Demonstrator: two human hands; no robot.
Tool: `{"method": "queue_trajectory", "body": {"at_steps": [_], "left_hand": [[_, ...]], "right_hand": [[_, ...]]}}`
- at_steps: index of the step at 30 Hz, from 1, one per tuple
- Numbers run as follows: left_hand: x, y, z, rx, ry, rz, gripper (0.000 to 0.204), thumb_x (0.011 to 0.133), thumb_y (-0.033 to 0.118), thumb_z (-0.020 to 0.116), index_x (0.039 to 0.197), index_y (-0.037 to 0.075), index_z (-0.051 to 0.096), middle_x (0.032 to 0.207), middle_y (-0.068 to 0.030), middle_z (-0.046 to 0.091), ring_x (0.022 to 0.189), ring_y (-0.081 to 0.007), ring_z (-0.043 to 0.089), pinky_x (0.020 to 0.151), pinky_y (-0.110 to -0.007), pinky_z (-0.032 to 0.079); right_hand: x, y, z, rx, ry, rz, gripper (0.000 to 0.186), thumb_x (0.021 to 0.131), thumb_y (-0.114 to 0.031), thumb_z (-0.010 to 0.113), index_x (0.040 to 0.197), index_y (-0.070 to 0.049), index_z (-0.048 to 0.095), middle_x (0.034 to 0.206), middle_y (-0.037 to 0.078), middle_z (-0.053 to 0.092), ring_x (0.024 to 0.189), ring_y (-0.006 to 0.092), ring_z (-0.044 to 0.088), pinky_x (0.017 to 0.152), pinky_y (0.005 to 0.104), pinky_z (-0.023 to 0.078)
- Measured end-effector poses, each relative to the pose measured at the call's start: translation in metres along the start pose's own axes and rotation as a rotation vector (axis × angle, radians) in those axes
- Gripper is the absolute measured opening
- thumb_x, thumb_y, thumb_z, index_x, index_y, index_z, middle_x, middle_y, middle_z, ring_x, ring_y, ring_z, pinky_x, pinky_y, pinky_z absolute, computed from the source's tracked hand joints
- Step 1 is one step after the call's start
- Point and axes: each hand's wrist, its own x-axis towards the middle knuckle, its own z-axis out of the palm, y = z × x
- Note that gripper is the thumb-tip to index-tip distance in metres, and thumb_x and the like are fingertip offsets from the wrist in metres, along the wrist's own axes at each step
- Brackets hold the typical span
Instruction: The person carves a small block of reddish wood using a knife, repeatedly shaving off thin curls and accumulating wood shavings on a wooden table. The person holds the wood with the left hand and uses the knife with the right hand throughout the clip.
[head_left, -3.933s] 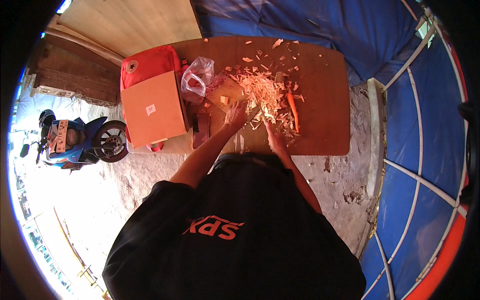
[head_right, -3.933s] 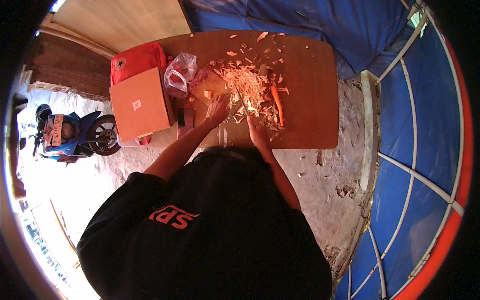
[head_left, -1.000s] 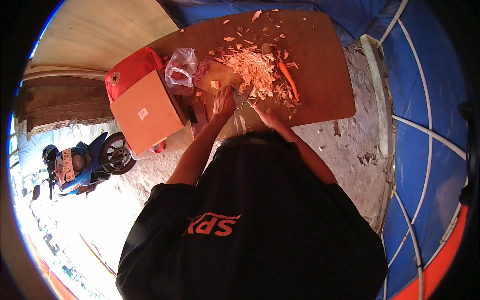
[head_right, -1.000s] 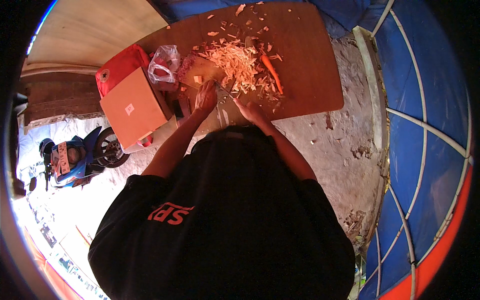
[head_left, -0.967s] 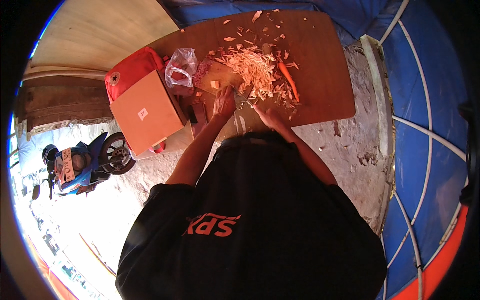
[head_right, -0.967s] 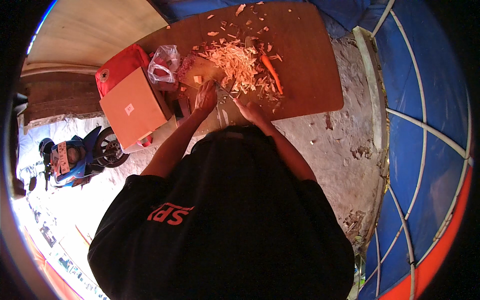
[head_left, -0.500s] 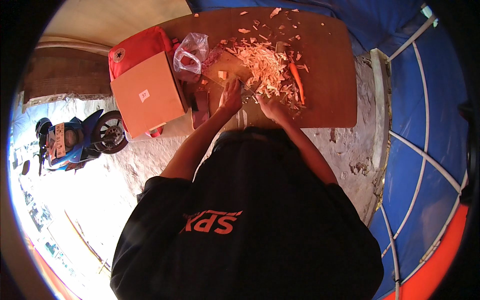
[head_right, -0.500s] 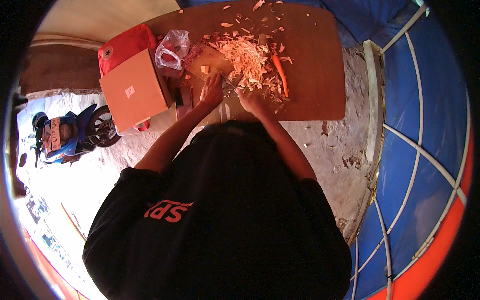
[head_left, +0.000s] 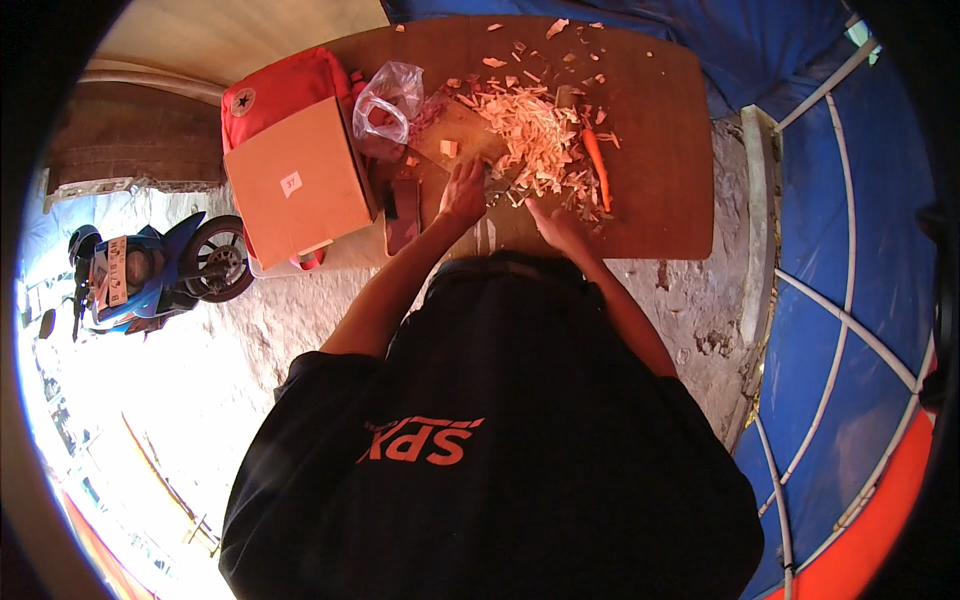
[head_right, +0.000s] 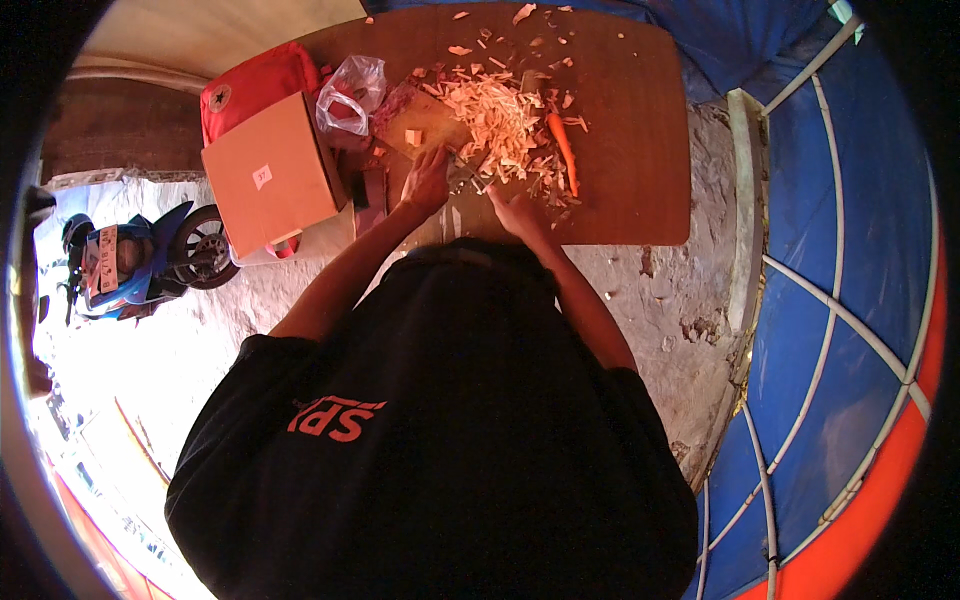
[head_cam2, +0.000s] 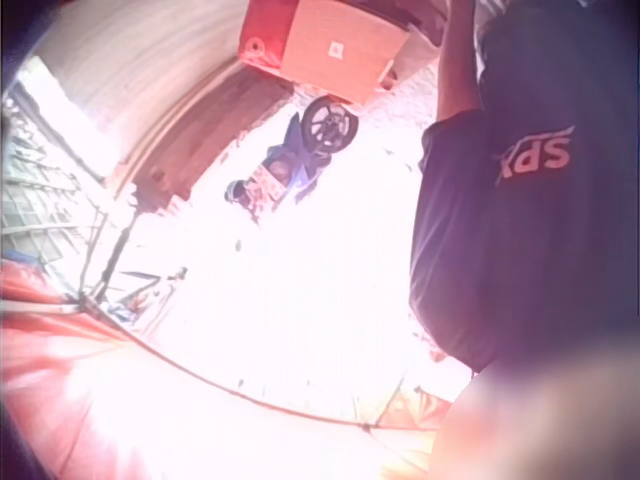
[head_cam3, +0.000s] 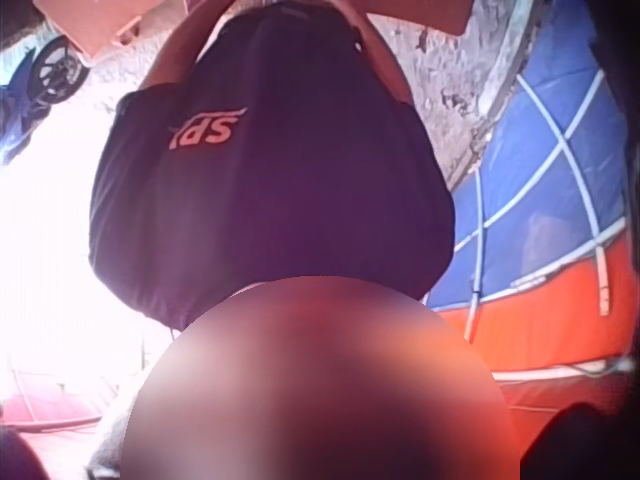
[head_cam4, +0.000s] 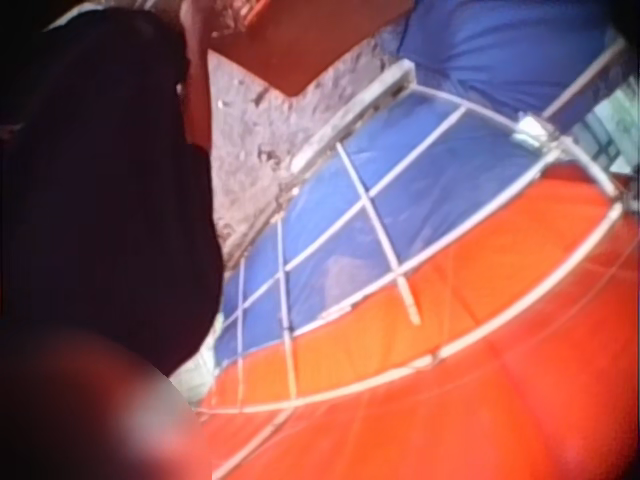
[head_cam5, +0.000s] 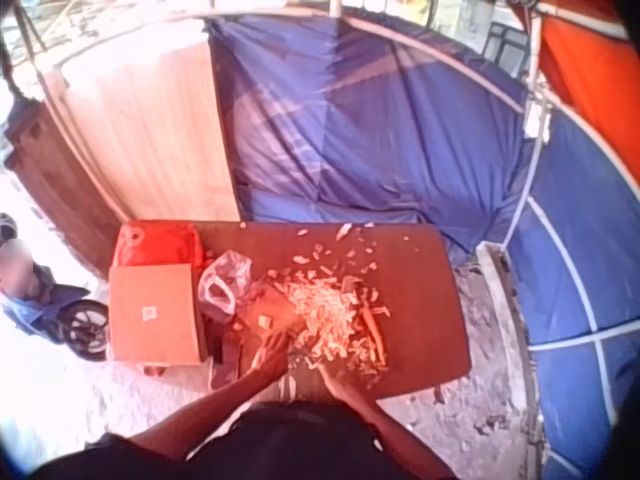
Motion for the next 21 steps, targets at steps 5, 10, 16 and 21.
{"method": "queue_trajectory", "body": {"at_steps": [5, 10, 16, 21], "left_hand": [[0.001, -0.001, -0.004, 0.032, -0.036, 0.011, 0.053, 0.073, 0.006, 0.050, 0.123, -0.013, 0.046, 0.133, -0.0261, 0.041, 0.125, -0.0366, 0.040, 0.109, -0.044, 0.027], [0.002, -0.002, 0.000, 0.035, 0.013, 0.037, 0.050, 0.073, 0.006, 0.049, 0.120, -0.012, 0.048, 0.130, -0.0262, 0.043, 0.124, -0.0372, 0.040, 0.108, -0.044, 0.028], [0.001, -0.002, 0.001, 0.071, 0.031, 0.061, 0.052, 0.072, 0.006, 0.051, 0.119, -0.013, 0.048, 0.129, -0.0259, 0.043, 0.123, -0.0375, 0.040, 0.108, -0.043, 0.028], [0.000, 0.004, -0.005, 0.074, -0.013, 0.015, 0.054, 0.070, 0.004, 0.053, 0.121, -0.012, 0.046, 0.129, -0.0243, 0.043, 0.121, -0.0367, 0.041, 0.107, -0.042, 0.030]], "right_hand": [[0.009, -0.012, 0.003, -0.040, -0.024, -0.006, 0.102, 0.082, -0.078, 0.021, 0.110, 0.012, 0.059, 0.109, 0.034, 0.058, 0.109, 0.0448, 0.055, 0.092, 0.0469, 0.044], [0.005, -0.007, 0.006, -0.032, -0.040, 0.004, 0.096, 0.085, -0.075, 0.020, 0.115, 0.008, 0.059, 0.116, 0.033, 0.055, 0.115, 0.0441, 0.051, 0.098, 0.0497, 0.039], [0.007, -0.011, 0.004, -0.026, -0.048, -0.033, 0.093, 0.086, -0.073, 0.020, 0.113, 0.007, 0.059, 0.114, 0.034, 0.056, 0.114, 0.0446, 0.052, 0.097, 0.0488, 0.040], [0.006, -0.025, -0.004, 0.044, -0.028, -0.033, 0.092, 0.086, -0.073, 0.024, 0.112, 0.008, 0.060, 0.112, 0.035, 0.056, 0.113, 0.0450, 0.052, 0.096, 0.0486, 0.040]]}}
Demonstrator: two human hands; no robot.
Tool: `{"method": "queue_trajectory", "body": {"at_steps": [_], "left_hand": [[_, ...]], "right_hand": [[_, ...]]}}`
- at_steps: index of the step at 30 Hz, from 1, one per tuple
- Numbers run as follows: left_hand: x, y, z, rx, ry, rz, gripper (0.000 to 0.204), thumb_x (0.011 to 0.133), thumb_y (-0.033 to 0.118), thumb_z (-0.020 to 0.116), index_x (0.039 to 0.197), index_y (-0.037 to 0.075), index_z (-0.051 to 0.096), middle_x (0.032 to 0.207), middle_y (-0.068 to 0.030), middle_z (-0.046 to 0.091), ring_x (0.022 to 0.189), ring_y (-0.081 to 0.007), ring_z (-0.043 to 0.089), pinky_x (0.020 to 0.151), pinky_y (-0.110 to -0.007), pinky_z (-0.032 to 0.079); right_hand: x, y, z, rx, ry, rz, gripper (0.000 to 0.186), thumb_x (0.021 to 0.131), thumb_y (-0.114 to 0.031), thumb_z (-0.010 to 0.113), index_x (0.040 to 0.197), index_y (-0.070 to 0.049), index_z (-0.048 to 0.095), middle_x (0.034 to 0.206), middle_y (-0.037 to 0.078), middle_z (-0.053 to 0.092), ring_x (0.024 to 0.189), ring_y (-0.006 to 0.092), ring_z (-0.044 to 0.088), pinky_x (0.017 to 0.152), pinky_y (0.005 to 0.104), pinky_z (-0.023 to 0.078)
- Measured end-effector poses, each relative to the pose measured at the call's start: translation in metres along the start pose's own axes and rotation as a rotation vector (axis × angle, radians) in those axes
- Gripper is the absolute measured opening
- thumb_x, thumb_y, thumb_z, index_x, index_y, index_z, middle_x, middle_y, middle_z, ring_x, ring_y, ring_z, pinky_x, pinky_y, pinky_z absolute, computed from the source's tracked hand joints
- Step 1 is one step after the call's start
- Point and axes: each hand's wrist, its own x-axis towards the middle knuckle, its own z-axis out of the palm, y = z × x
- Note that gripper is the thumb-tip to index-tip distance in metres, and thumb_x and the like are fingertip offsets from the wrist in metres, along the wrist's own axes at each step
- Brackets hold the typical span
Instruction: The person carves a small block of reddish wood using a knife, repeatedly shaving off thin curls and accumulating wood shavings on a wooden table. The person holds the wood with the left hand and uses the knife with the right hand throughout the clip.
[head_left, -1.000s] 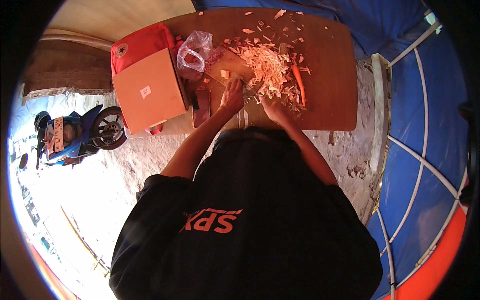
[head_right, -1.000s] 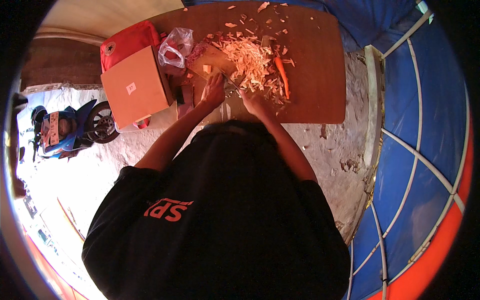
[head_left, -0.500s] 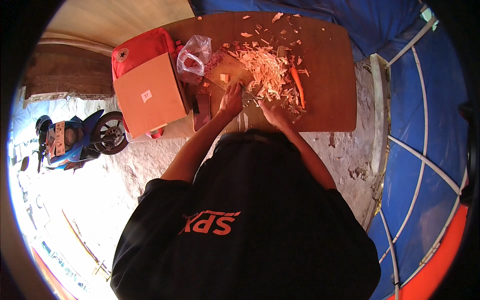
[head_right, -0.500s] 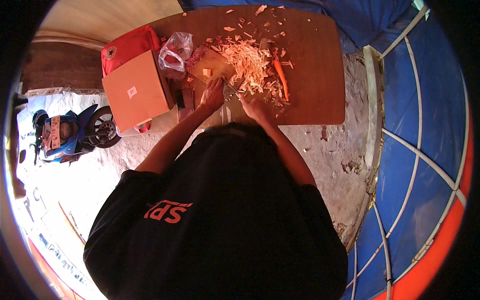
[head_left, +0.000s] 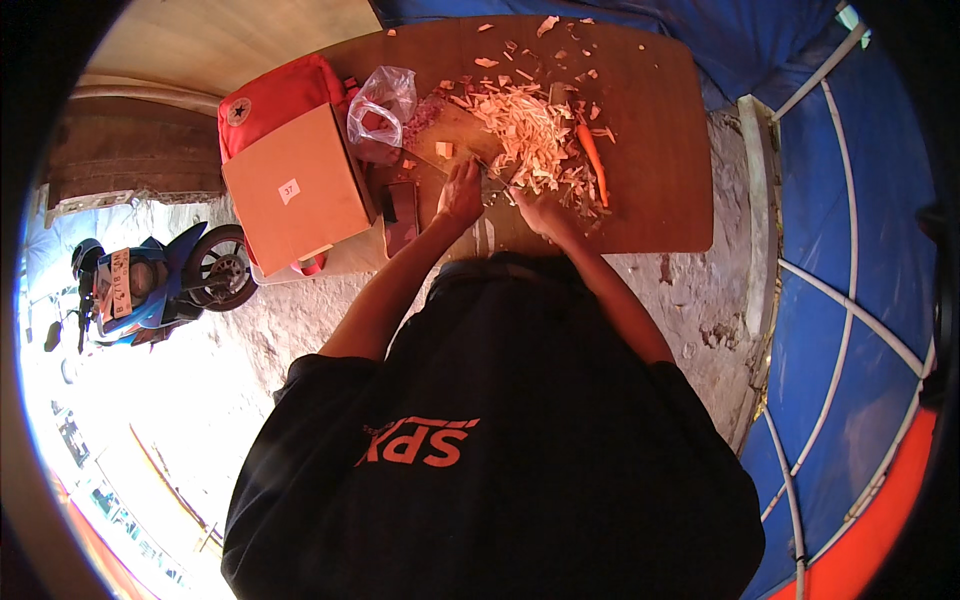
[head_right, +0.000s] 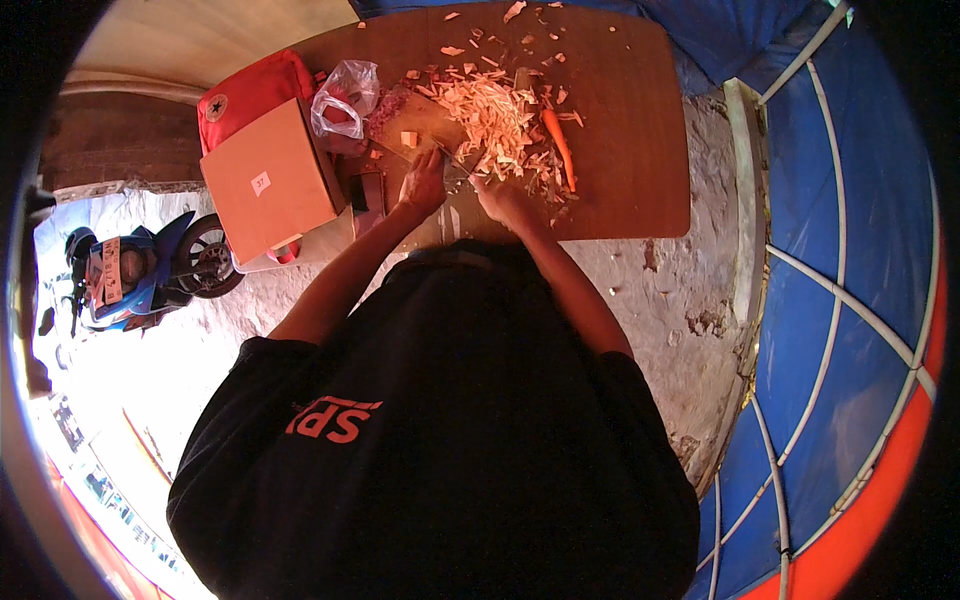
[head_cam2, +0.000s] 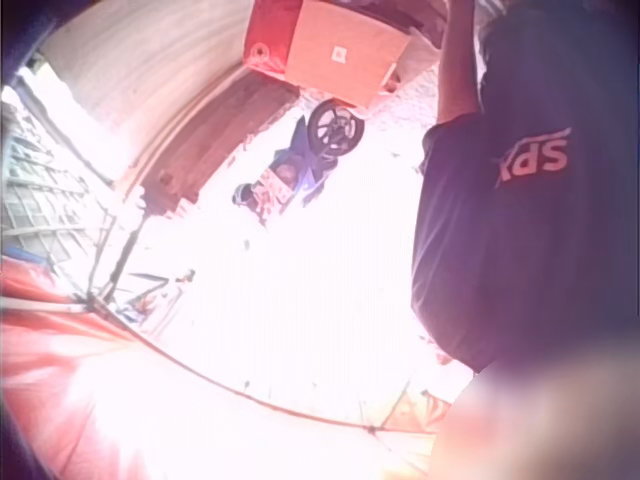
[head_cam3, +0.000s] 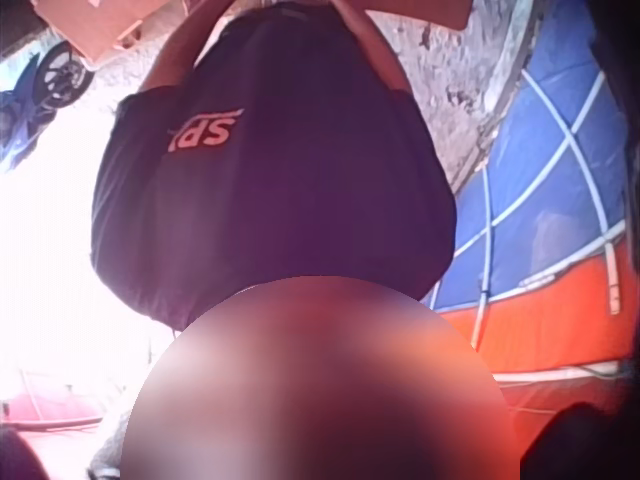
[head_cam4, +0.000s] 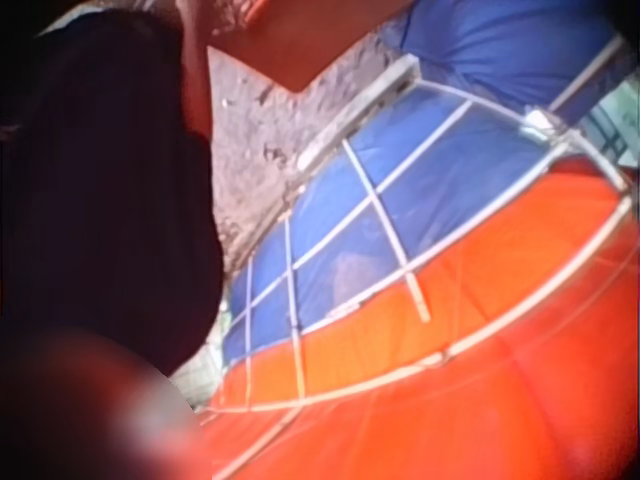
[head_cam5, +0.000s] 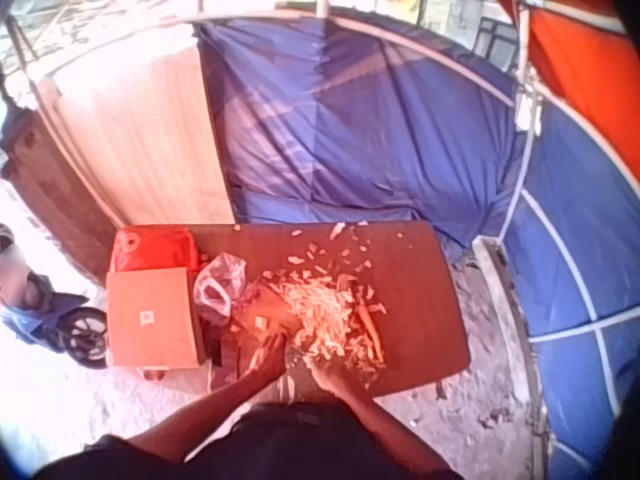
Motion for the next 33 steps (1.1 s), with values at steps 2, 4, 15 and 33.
{"method": "queue_trajectory", "body": {"at_steps": [2, 4, 15, 33], "left_hand": [[0.001, 0.001, -0.003, 0.051, 0.001, 0.018, 0.057, 0.069, 0.003, 0.053, 0.124, -0.011, 0.045, 0.129, -0.0223, 0.044, 0.118, -0.0364, 0.044, 0.104, -0.041, 0.032], [0.002, 0.001, -0.004, 0.075, 0.019, 0.029, 0.057, 0.069, 0.003, 0.054, 0.124, -0.011, 0.045, 0.127, -0.0215, 0.045, 0.117, -0.0354, 0.044, 0.103, -0.040, 0.033], [0.002, 0.001, -0.008, -0.002, 0.016, 0.010, 0.048, 0.066, 0.004, 0.056, 0.112, -0.008, 0.053, 0.117, -0.0191, 0.049, 0.111, -0.0331, 0.046, 0.099, -0.040, 0.035], [0.000, 0.001, -0.007, 0.054, 0.011, 0.051, 0.045, 0.065, 0.006, 0.057, 0.108, -0.006, 0.055, 0.115, -0.0178, 0.048, 0.112, -0.0329, 0.045, 0.099, -0.042, 0.034]], "right_hand": [[-0.006, 0.006, 0.002, 0.008, 0.088, -0.032, 0.093, 0.085, -0.074, 0.025, 0.112, 0.008, 0.059, 0.112, 0.035, 0.056, 0.113, 0.0448, 0.052, 0.096, 0.0486, 0.040], [-0.009, 0.019, 0.003, -0.015, 0.065, -0.014, 0.095, 0.084, -0.075, 0.026, 0.111, 0.009, 0.059, 0.112, 0.035, 0.056, 0.112, 0.0449, 0.053, 0.096, 0.0485, 0.041], [-0.004, 0.009, 0.004, -0.043, 0.019, 0.009, 0.098, 0.083, -0.076, 0.024, 0.110, 0.011, 0.059, 0.114, 0.035, 0.054, 0.114, 0.0450, 0.051, 0.096, 0.0481, 0.041], [-0.001, 0.007, 0.010, -0.056, 0.058, -0.027, 0.094, 0.086, -0.074, 0.022, 0.112, 0.009, 0.059, 0.114, 0.034, 0.055, 0.114, 0.0444, 0.051, 0.098, 0.0478, 0.040]]}}
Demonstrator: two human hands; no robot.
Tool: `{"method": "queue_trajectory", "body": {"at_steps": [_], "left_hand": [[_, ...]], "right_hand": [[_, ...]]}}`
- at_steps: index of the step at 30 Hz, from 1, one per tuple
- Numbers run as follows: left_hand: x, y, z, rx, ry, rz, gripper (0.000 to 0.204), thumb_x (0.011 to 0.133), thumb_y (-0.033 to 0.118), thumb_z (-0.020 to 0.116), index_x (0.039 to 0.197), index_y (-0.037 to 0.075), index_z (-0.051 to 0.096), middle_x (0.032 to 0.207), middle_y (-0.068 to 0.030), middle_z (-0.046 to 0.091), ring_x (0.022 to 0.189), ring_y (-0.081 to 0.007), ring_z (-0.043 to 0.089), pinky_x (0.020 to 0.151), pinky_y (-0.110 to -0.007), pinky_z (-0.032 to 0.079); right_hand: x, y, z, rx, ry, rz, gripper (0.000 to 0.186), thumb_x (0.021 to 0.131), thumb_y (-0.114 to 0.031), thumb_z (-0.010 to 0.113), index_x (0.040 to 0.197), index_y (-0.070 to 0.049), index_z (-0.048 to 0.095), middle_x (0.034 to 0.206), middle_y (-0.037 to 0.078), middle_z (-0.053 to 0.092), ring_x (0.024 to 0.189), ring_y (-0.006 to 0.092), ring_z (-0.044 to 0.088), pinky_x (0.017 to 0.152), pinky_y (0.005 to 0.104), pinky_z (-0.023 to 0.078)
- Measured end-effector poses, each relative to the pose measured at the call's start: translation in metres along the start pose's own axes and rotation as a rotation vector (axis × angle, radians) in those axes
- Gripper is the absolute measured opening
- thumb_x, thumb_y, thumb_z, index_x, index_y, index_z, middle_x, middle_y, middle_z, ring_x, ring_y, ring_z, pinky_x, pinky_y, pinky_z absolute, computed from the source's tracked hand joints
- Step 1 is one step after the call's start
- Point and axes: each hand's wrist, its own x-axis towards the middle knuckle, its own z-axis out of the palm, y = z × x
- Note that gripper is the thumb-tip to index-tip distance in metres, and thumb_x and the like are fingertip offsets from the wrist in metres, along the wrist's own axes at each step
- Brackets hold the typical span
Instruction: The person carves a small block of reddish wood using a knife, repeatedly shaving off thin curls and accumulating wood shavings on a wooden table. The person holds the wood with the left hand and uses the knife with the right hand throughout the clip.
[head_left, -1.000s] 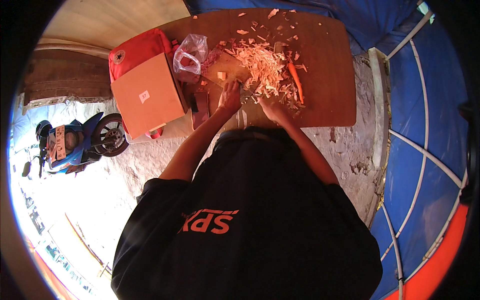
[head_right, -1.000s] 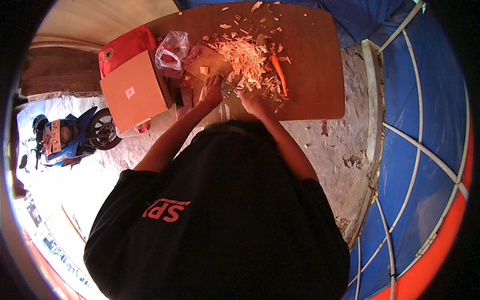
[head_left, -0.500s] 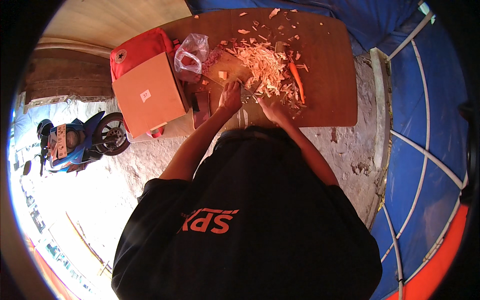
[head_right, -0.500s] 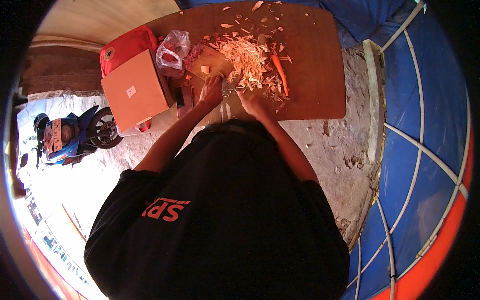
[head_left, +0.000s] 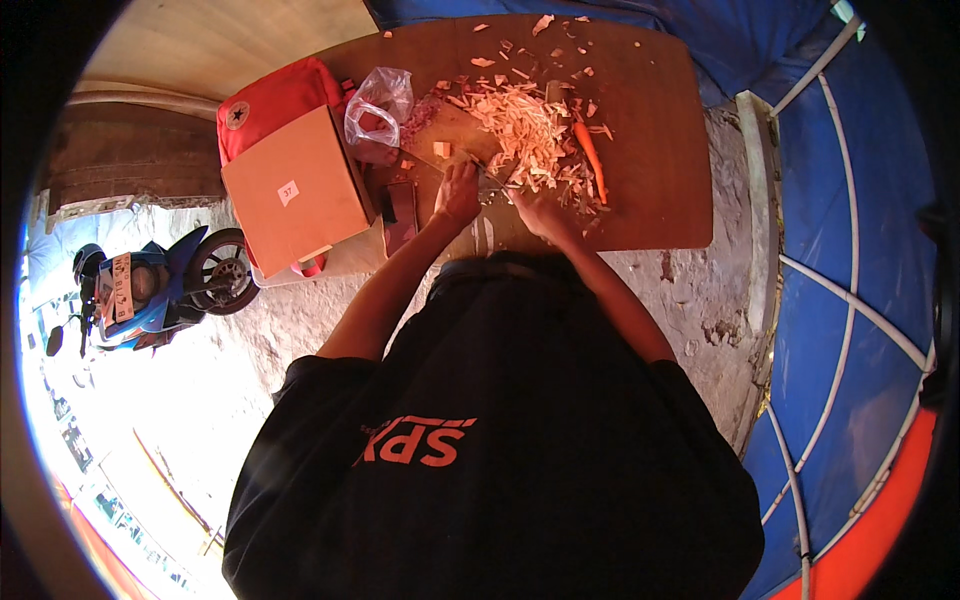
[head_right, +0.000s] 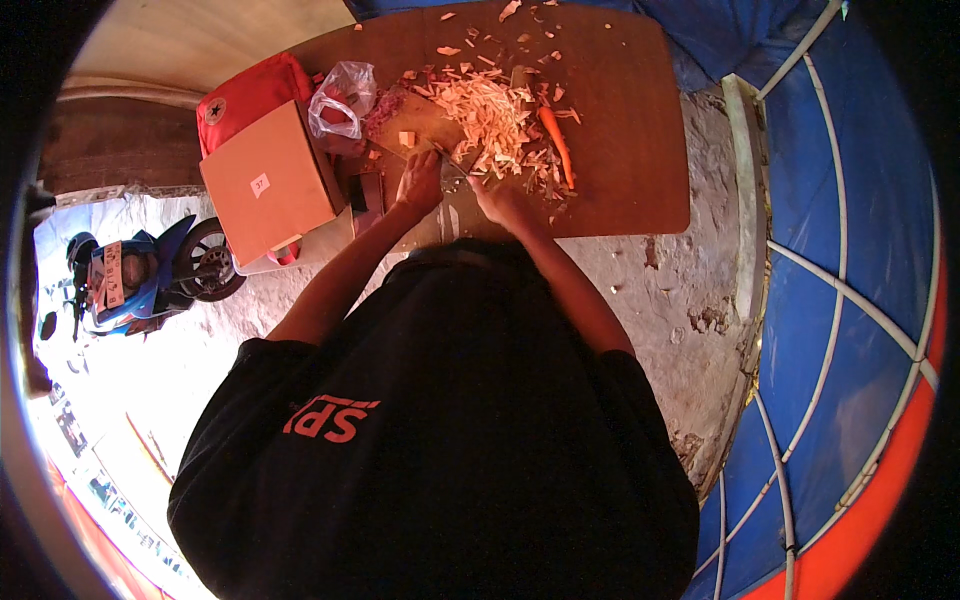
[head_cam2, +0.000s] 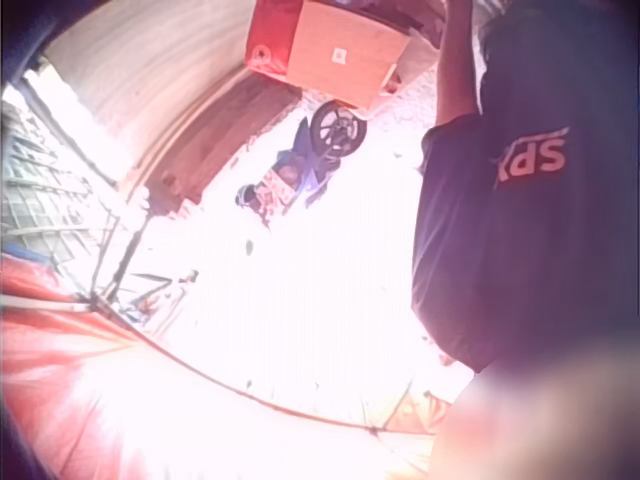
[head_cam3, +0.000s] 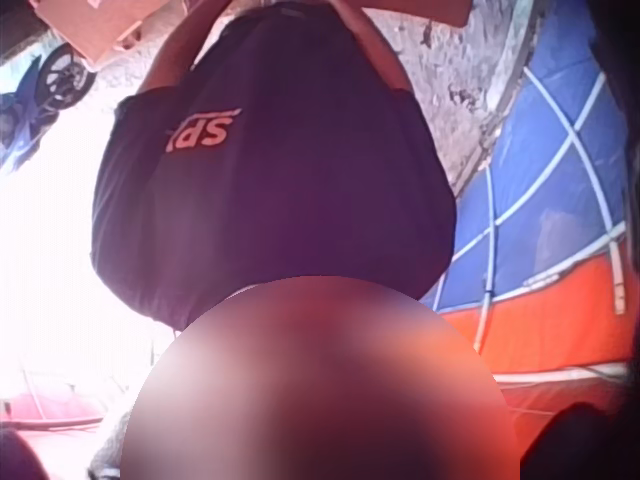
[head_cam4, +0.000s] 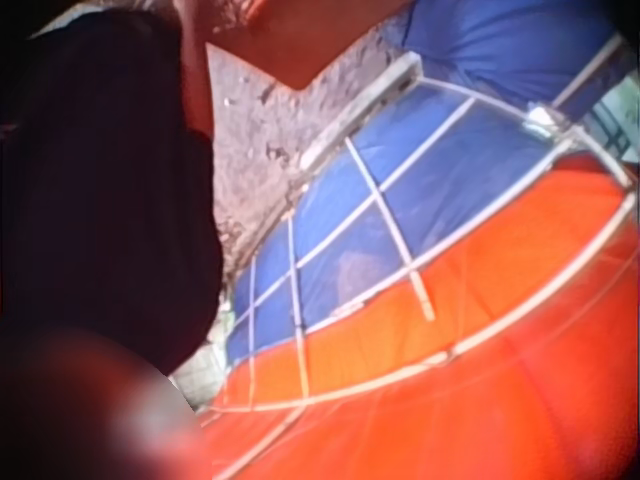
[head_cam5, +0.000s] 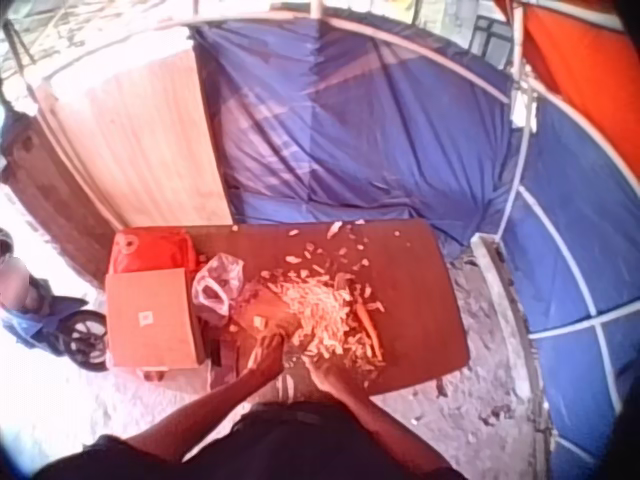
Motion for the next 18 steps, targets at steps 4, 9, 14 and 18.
{"method": "queue_trajectory", "body": {"at_steps": [4, 9, 14, 18], "left_hand": [[-0.002, -0.002, 0.004, 0.071, 0.087, 0.018, 0.049, 0.066, 0.007, 0.057, 0.113, -0.008, 0.052, 0.119, -0.0192, 0.047, 0.113, -0.0331, 0.044, 0.100, -0.043, 0.033], [-0.003, 0.001, 0.006, 0.077, 0.052, -0.011, 0.052, 0.065, 0.007, 0.058, 0.115, -0.009, 0.052, 0.121, -0.0197, 0.046, 0.113, -0.0330, 0.044, 0.099, -0.042, 0.033], [-0.003, -0.001, 0.003, 0.009, 0.034, -0.011, 0.047, 0.064, 0.008, 0.059, 0.109, -0.007, 0.056, 0.118, -0.0185, 0.048, 0.111, -0.0324, 0.045, 0.097, -0.041, 0.035], [-0.002, -0.001, 0.002, 0.007, 0.048, -0.002, 0.041, 0.063, 0.008, 0.059, 0.103, -0.005, 0.058, 0.112, -0.0169, 0.050, 0.108, -0.0315, 0.046, 0.095, -0.040, 0.036]], "right_hand": [[0.000, 0.018, 0.001, -0.009, -0.078, 0.021, 0.094, 0.085, -0.074, 0.023, 0.115, 0.009, 0.058, 0.116, 0.033, 0.055, 0.115, 0.0441, 0.051, 0.098, 0.0473, 0.040], [0.001, 0.016, -0.008, -0.011, -0.067, 0.041, 0.096, 0.084, -0.075, 0.025, 0.116, 0.009, 0.057, 0.115, 0.032, 0.056, 0.112, 0.0443, 0.053, 0.096, 0.0481, 0.041], [0.001, 0.002, -0.015, -0.024, -0.076, 0.030, 0.095, 0.083, -0.075, 0.026, 0.118, 0.008, 0.056, 0.116, 0.032, 0.056, 0.112, 0.0442, 0.053, 0.096, 0.0490, 0.041], [-0.006, 0.003, -0.011, -0.011, -0.022, 0.024, 0.097, 0.083, -0.076, 0.025, 0.117, 0.010, 0.056, 0.114, 0.034, 0.056, 0.112, 0.0440, 0.054, 0.096, 0.0481, 0.041]]}}
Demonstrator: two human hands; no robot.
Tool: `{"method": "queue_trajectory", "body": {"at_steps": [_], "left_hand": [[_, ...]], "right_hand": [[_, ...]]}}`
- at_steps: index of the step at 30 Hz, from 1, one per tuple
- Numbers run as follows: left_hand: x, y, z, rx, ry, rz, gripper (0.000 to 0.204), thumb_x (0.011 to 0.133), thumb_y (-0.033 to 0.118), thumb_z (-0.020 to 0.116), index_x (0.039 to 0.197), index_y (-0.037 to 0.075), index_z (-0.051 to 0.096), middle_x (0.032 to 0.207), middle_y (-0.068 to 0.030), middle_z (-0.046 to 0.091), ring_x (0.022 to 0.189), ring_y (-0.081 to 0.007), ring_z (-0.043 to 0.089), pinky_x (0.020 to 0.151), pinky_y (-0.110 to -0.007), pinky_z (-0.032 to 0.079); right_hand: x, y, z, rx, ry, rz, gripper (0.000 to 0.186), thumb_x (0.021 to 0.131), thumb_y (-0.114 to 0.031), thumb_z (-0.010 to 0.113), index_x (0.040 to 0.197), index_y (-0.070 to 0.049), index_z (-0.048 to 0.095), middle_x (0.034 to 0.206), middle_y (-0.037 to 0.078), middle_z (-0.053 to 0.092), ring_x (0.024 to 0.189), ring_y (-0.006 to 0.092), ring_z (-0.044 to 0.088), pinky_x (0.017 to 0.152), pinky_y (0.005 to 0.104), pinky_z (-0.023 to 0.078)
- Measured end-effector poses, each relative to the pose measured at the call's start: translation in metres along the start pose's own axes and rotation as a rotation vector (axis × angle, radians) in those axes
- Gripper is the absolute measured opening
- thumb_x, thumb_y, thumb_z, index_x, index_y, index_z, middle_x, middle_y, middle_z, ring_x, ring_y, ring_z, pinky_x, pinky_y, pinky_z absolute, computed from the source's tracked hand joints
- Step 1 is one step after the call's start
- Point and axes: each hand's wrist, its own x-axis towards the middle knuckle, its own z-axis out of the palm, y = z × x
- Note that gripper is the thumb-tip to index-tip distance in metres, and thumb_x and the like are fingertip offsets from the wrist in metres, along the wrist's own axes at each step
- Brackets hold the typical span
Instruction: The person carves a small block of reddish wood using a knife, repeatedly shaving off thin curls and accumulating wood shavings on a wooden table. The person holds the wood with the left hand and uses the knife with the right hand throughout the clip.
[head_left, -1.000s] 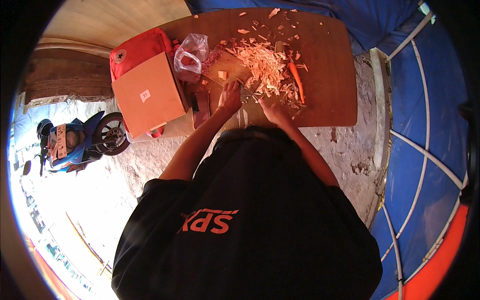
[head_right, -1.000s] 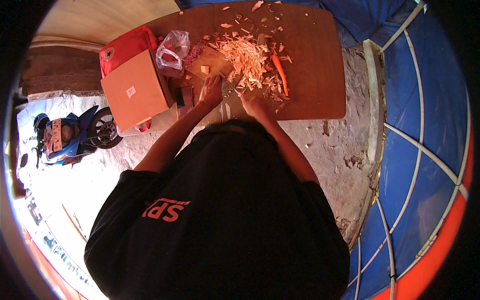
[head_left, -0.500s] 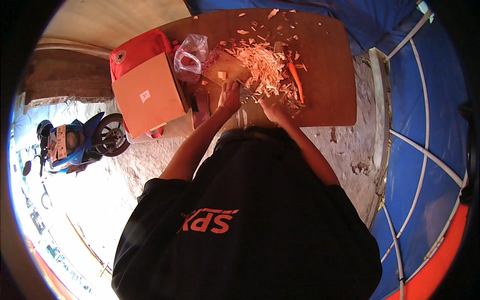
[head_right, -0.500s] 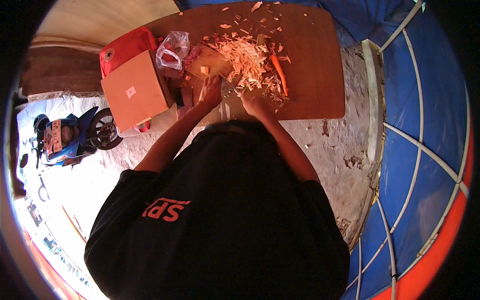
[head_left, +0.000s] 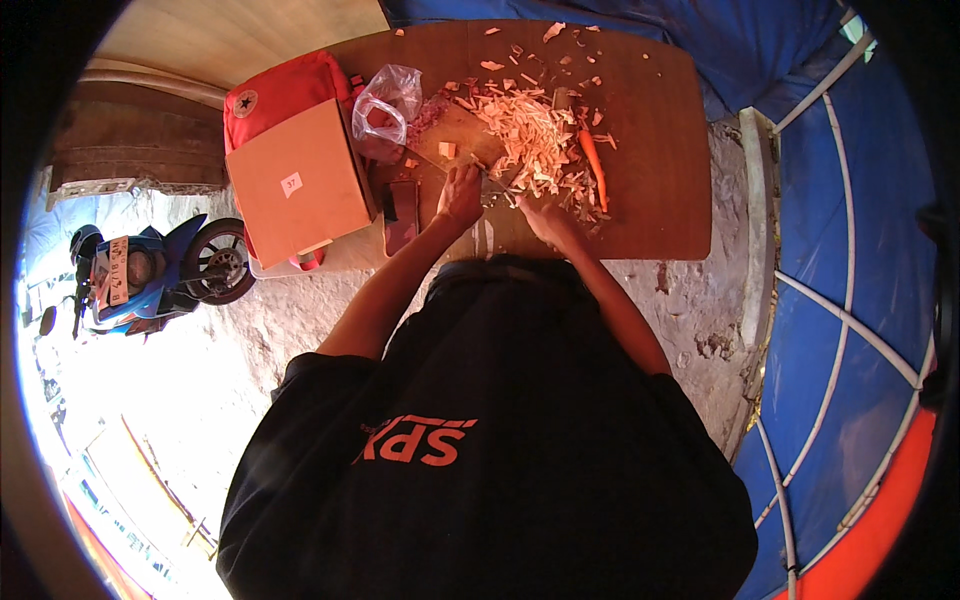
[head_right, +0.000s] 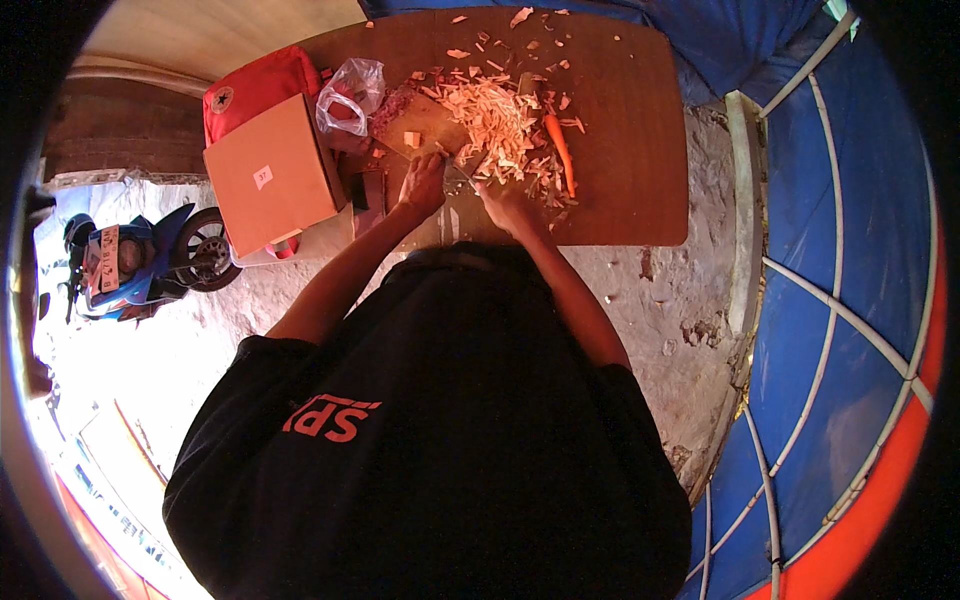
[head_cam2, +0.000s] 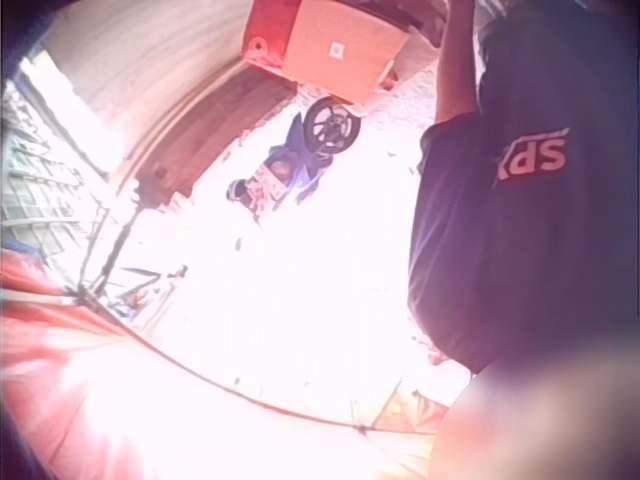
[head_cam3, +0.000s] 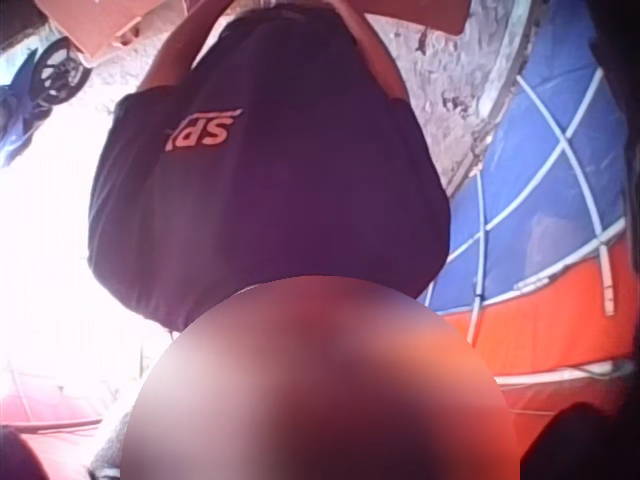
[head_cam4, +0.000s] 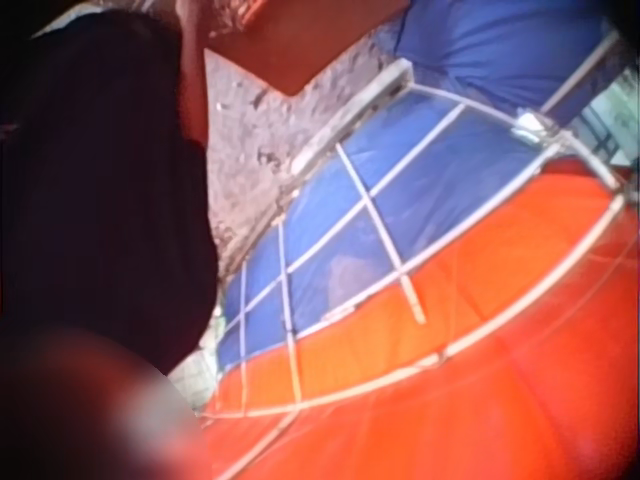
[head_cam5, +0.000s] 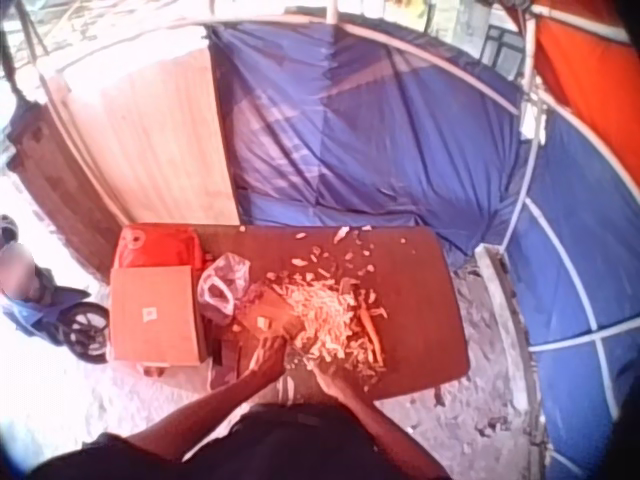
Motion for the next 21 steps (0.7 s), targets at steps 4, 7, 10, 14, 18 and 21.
{"method": "queue_trajectory", "body": {"at_steps": [4, 7, 10, 14, 18, 21], "left_hand": [[0.000, 0.000, -0.002, 0.014, -0.006, 0.012, 0.038, 0.063, 0.008, 0.059, 0.100, -0.004, 0.059, 0.109, -0.0162, 0.051, 0.108, -0.0309, 0.046, 0.094, -0.040, 0.036], [0.000, 0.000, -0.003, 0.023, 0.004, 0.016, 0.037, 0.064, 0.009, 0.059, 0.099, -0.004, 0.060, 0.109, -0.0160, 0.051, 0.108, -0.0307, 0.046, 0.094, -0.040, 0.036], [0.000, 0.000, -0.002, 0.011, -0.081, -0.030, 0.039, 0.065, 0.009, 0.059, 0.101, -0.004, 0.059, 0.111, -0.0162, 0.051, 0.109, -0.0308, 0.045, 0.095, -0.040, 0.036], [0.000, -0.001, -0.001, 0.006, -0.060, -0.036, 0.044, 0.065, 0.008, 0.058, 0.107, -0.005, 0.058, 0.117, -0.0172, 0.049, 0.113, -0.0315, 0.044, 0.096, -0.041, 0.035], [-0.001, -0.001, -0.003, -0.024, -0.044, -0.024, 0.049, 0.066, 0.006, 0.059, 0.113, -0.006, 0.054, 0.122, -0.0185, 0.048, 0.114, -0.0327, 0.044, 0.098, -0.042, 0.035], [0.000, 0.003, -0.004, -0.042, -0.075, -0.057, 0.051, 0.066, 0.004, 0.058, 0.116, -0.005, 0.052, 0.122, -0.0189, 0.048, 0.114, -0.0334, 0.044, 0.099, -0.042, 0.035]], "right_hand": [[-0.002, 0.001, 0.005, -0.025, 0.030, -0.032, 0.097, 0.084, -0.076, 0.024, 0.118, 0.010, 0.055, 0.113, 0.034, 0.056, 0.112, 0.0437, 0.054, 0.095, 0.0483, 0.041], [0.007, -0.007, 0.003, -0.009, -0.045, -0.022, 0.096, 0.085, -0.075, 0.023, 0.120, 0.009, 0.054, 0.117, 0.033, 0.055, 0.114, 0.0432, 0.052, 0.096, 0.0488, 0.041], [0.012, -0.012, -0.002, 0.043, -0.097, -0.055, 0.100, 0.082, -0.078, 0.022, 0.116, 0.010, 0.057, 0.110, 0.033, 0.058, 0.109, 0.0426, 0.056, 0.093, 0.0485, 0.042], [0.002, 0.000, -0.006, -0.011, -0.118, 0.018, 0.098, 0.084, -0.076, 0.022, 0.116, 0.010, 0.056, 0.116, 0.035, 0.054, 0.116, 0.0434, 0.051, 0.097, 0.0470, 0.040], [-0.012, 0.019, -0.004, 0.049, -0.128, 0.059, 0.099, 0.083, -0.077, 0.023, 0.117, 0.010, 0.056, 0.117, 0.035, 0.053, 0.116, 0.0434, 0.051, 0.097, 0.0474, 0.040], [-0.005, 0.019, -0.004, -0.049, -0.078, 0.012, 0.100, 0.082, -0.078, 0.024, 0.119, 0.010, 0.054, 0.116, 0.034, 0.054, 0.116, 0.0430, 0.052, 0.097, 0.0466, 0.040]]}}
